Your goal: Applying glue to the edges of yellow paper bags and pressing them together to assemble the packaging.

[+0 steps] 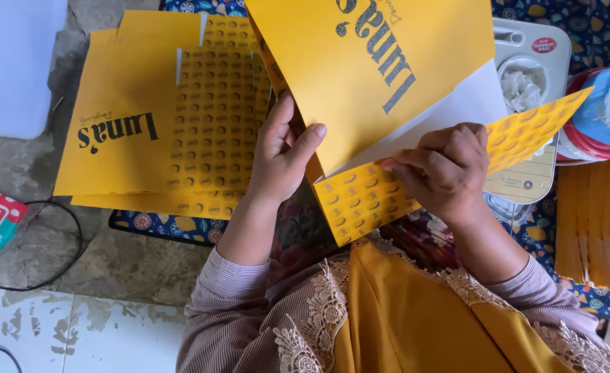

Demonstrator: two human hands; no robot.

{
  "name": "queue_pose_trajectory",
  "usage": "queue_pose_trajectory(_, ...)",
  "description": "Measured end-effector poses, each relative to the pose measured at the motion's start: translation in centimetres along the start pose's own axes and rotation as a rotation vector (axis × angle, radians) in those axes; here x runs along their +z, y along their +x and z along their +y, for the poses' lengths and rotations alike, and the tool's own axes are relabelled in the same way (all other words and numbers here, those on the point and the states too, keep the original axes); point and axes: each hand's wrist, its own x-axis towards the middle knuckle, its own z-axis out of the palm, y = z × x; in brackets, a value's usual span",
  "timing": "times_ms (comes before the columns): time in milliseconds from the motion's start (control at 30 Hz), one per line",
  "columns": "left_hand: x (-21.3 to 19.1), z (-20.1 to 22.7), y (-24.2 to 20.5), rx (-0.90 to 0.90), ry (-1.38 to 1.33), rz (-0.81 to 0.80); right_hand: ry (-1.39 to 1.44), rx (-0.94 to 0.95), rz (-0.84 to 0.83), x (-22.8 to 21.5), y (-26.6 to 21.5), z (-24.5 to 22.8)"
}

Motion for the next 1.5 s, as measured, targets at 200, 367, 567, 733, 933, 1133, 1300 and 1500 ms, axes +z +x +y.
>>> queue_pose_trajectory(200,-0.3,-0.3,0.3,0.007,0.024,0.023,-0.032,0.046,-0.017,0.4,-0.4,0.9)
queue_pose_trajectory(367,-0.1,-0.2,0.8,-0.060,0.046,-0.011,-0.050,0.161,-0.106,1.2,-0.9,1.5)
queue_pose_trajectory(567,-0.9,-2.5,1.1,-0.083,0.040,-0.020,-0.057,0.311,-0.212,2.8,-1.9,2.5)
queue_pose_trajectory(733,-1.5,-4.2,1.7,-0.053,0.172,-0.007,-0.050,0.403,-0.278,3.5,-2.0,3.3)
queue_pose_trajectory(933,-1.4,-3.4,2.9,-0.107,0.369,-0.047,-0.032,0.434,-0.303,3.9,-2.6,4.3)
queue_pose_trajectory(1133,-2.6,-3.7,2.6,-0.017,0.504,-0.242,-0.040,0.437,-0.322,3.8,-2.8,4.4)
queue_pose_trajectory(1300,-3.2,-3.8,2.8,0.009,0.637,-0.337,-0.066,0.435,-0.306,3.8,-2.9,4.3)
queue_pose_trajectory(1500,-3.3,-4.7,2.6,-0.007,0.995,-0.425,-0.078,0.453,-0.310,4.3,-3.5,4.7)
